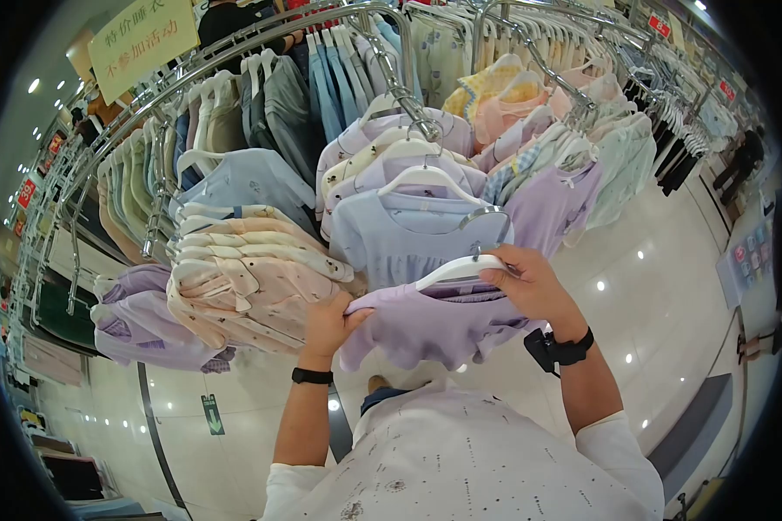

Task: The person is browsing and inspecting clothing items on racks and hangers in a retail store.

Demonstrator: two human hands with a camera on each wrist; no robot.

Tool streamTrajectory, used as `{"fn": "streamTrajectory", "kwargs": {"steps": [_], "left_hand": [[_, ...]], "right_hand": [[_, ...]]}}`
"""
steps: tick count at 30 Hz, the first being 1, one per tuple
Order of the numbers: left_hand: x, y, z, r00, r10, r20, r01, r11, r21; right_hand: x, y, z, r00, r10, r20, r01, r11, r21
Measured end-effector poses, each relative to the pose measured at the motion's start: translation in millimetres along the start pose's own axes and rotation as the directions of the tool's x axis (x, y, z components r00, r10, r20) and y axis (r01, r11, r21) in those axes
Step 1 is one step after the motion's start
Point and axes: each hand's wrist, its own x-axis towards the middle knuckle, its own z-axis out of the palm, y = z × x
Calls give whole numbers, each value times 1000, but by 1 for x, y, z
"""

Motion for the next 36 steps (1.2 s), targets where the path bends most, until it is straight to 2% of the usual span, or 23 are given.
{"fn": "streamTrajectory", "kwargs": {"steps": [1,3,7,9,10,12,16,18,21,25,28,31,34,36], "left_hand": [[-3,-2,-1,1000,-3,-1,3,1000,-1],[-11,-4,-4,983,-173,57,171,985,31],[-21,-4,-13,991,-131,35,128,989,76],[-20,13,-18,955,-285,84,293,951,-98],[-19,15,-16,954,-289,85,296,950,-95],[-16,17,-11,983,-166,82,168,986,-23],[-25,13,-7,985,-150,89,152,988,-24],[-34,7,-9,960,-231,155,240,970,-39],[-44,2,-11,947,-286,148,292,956,-18],[-53,-3,-12,946,-303,115,312,948,-64],[-56,-5,-12,944,-313,109,315,949,-6],[-54,-3,-13,916,-365,168,371,929,-6],[-25,35,-29,913,-351,208,370,927,-61],[-5,50,-32,967,-245,67,254,942,-221]], "right_hand": [[0,2,-4,1000,1,2,-1,1000,-2],[-1,7,-11,995,-56,-84,58,998,29],[-6,7,-33,996,15,-83,-11,999,46],[-7,4,-36,998,43,-46,-39,996,75],[-8,4,-34,998,44,-42,-40,996,78],[-7,4,-32,1000,-4,-23,6,996,93],[-7,7,-32,1000,-17,-26,19,997,78],[-10,9,-33,999,-17,-38,19,998,55],[-13,2,-35,998,-54,-44,52,998,-28],[-15,2,-41,997,-78,-19,77,996,-34],[-15,5,-41,996,-87,-4,86,994,-70],[-13,7,-36,997,-81,-11,81,996,-32],[-6,14,-33,1000,-17,-9,17,1000,2],[1,22,-31,1000,13,12,-13,1000,-2]]}}
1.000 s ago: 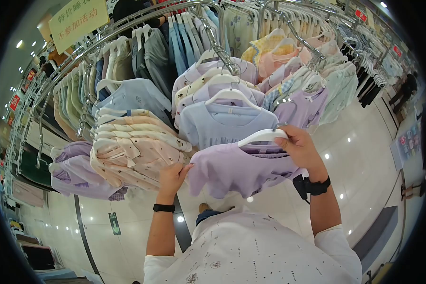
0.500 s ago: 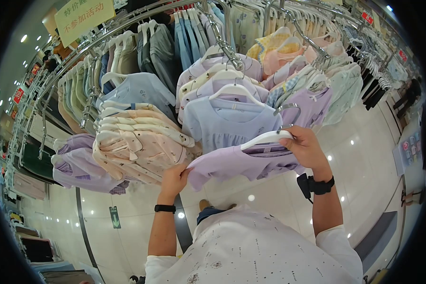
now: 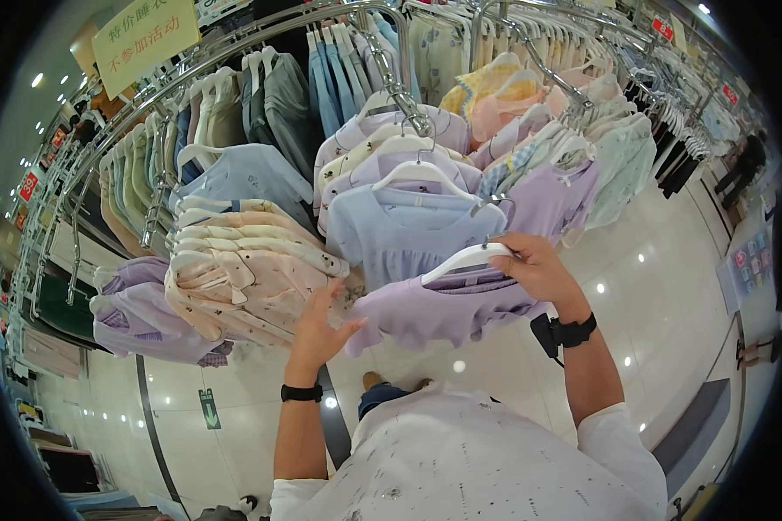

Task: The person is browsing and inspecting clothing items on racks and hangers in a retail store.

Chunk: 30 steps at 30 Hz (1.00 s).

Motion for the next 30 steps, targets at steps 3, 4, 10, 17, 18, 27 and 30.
{"fn": "streamTrajectory", "kwargs": {"steps": [3,4,10,17,18,27,30], "left_hand": [[22,18,3,988,133,76,-135,990,30],[29,26,5,989,130,74,-132,991,33],[59,35,42,961,199,194,-209,977,34],[110,21,43,971,222,93,-218,975,-48],[123,18,44,967,243,76,-239,969,-56],[183,-24,47,949,172,264,-173,985,-19],[191,-54,63,887,417,200,-403,909,-109]], "right_hand": [[15,13,5,999,-13,46,14,1000,-10],[20,16,8,999,-15,50,15,1000,-9],[41,13,31,998,-47,45,46,999,30],[79,9,26,1000,21,-5,-20,999,50],[88,6,23,999,28,-18,-27,999,39],[142,23,26,996,40,-79,-41,999,-4],[147,23,32,998,-18,-57,14,998,-69]]}}
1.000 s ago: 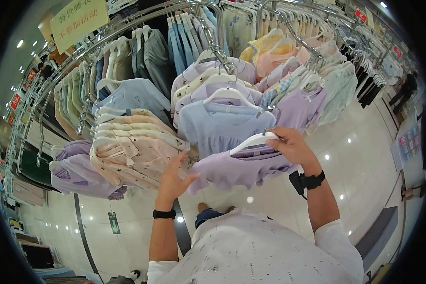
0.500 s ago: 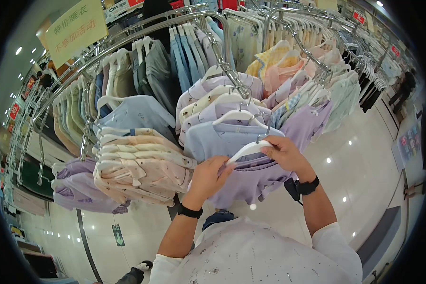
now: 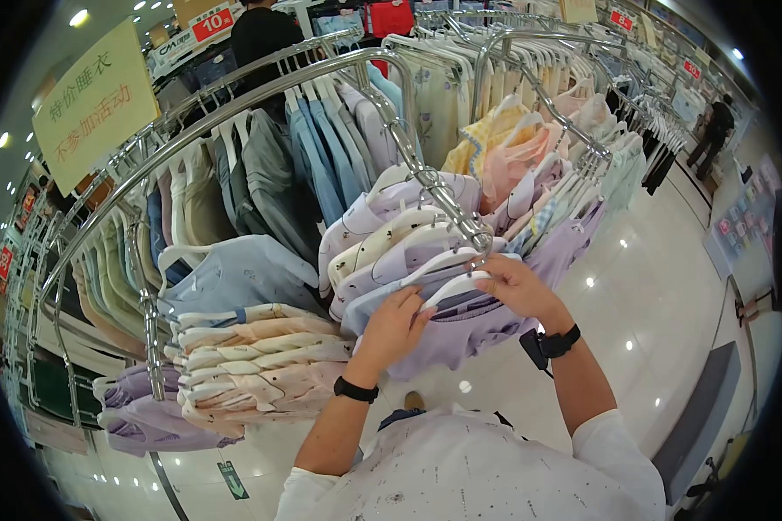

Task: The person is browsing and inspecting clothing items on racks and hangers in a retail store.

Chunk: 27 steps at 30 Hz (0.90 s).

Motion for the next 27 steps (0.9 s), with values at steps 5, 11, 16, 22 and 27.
{"fn": "streamTrajectory", "kwargs": {"steps": [5,11,16,22,27], "left_hand": [[12,-12,-7,999,37,3,-37,998,51],[18,-12,-12,990,-95,101,102,993,-65],[10,-7,-15,976,-181,119,197,971,-135],[-2,-6,-4,983,-167,-72,164,985,-45],[-1,24,6,940,-52,-338,113,980,163]], "right_hand": [[11,7,4,998,-36,-43,38,998,46],[7,-3,7,992,87,-95,-95,992,-87],[-11,8,9,953,97,-285,-118,991,-58],[-75,54,-17,784,223,-580,-204,974,100],[-143,136,-34,596,341,-727,-344,926,153]]}}
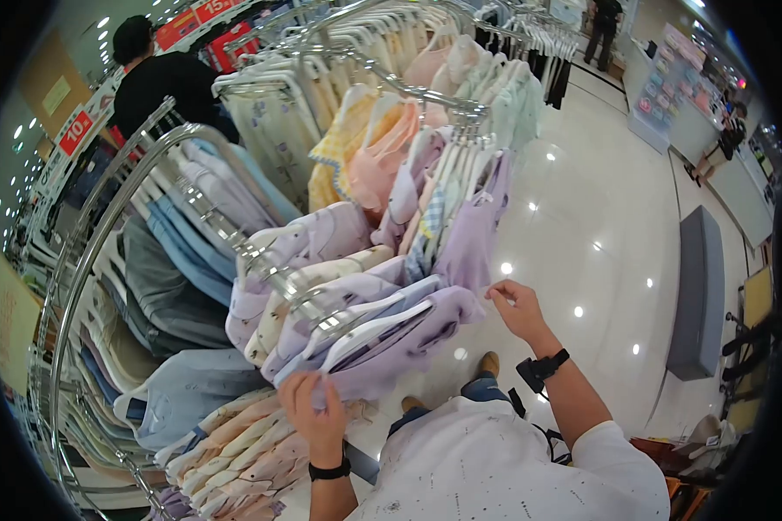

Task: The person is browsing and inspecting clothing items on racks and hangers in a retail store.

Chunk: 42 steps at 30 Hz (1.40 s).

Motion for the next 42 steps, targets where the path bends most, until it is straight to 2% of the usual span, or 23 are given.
{"fn": "streamTrajectory", "kwargs": {"steps": [1,3,4,5,7,8,9,11,12,13,15,16,18,19,20,23,26,29,30,32,34,36,42], "left_hand": [[3,11,5,995,51,-86,-47,997,56],[-2,29,13,998,36,-56,-37,999,-16],[-2,39,21,999,17,-30,-19,996,-89],[-1,50,32,999,20,-34,-23,996,-85],[-1,77,59,991,100,83,-80,971,-224],[-2,94,74,992,98,83,-78,973,-219],[0,111,93,974,76,212,-27,974,-224],[1,143,129,893,-11,449,126,966,-227],[-1,149,151,894,1,448,116,966,-233],[-9,151,174,870,38,491,79,974,-215],[-22,157,208,830,93,551,28,978,-207],[-28,161,220,821,65,567,56,979,-194],[-34,173,243,815,53,577,70,979,-189],[-36,183,253,790,29,613,109,976,-187],[-36,190,265,762,6,648,146,973,-181],[-33,213,302,702,54,711,117,975,-190],[-24,238,336,640,74,764,121,973,-196],[-9,256,369,624,70,778,185,954,-234],[-5,256,380,621,70,780,188,954,-235],[5,256,408,589,30,808,214,958,-191],[17,253,439,594,47,803,238,943,-232],[33,254,469,609,57,791,264,926,-269],[115,276,549,616,128,777,206,926,-316]], "right_hand": [[0,18,-13,1000,3,-8,-3,1000,5],[-3,56,-43,970,202,132,-147,928,-342],[-6,74,-56,954,227,198,-120,890,-441],[-10,96,-71,931,257,260,-83,842,-534],[-21,147,-103,882,342,323,-97,804,-587],[-29,181,-121,876,362,319,-103,787,-609],[-37,216,-138,869,379,317,-108,772,-627],[-56,281,-183,684,668,293,-498,722,-480],[-64,290,-207,572,781,250,-667,620,-414],[-75,299,-230,499,851,163,-772,522,-362],[-102,328,-272,404,913,54,-900,407,-155],[-116,339,-292,345,938,14,-938,345,-33],[-134,354,-318,275,960,-60,-951,281,133],[-140,357,-331,256,964,-68,-952,264,158],[-144,359,-339,262,962,-69,-946,271,177],[-145,368,-350,243,967,-82,-946,255,199],[-128,368,-353,261,957,-126,-923,285,257],[-87,366,-351,393,906,-158,-847,424,320],[-69,363,-352,390,907,-160,-849,422,319],[-32,359,-357,460,869,-182,-802,495,334],[7,353,-364,477,852,-215,-783,523,337],[52,343,-374,542,792,-281,-672,609,422],[168,333,-407,562,762,-321,-650,647,399]]}}
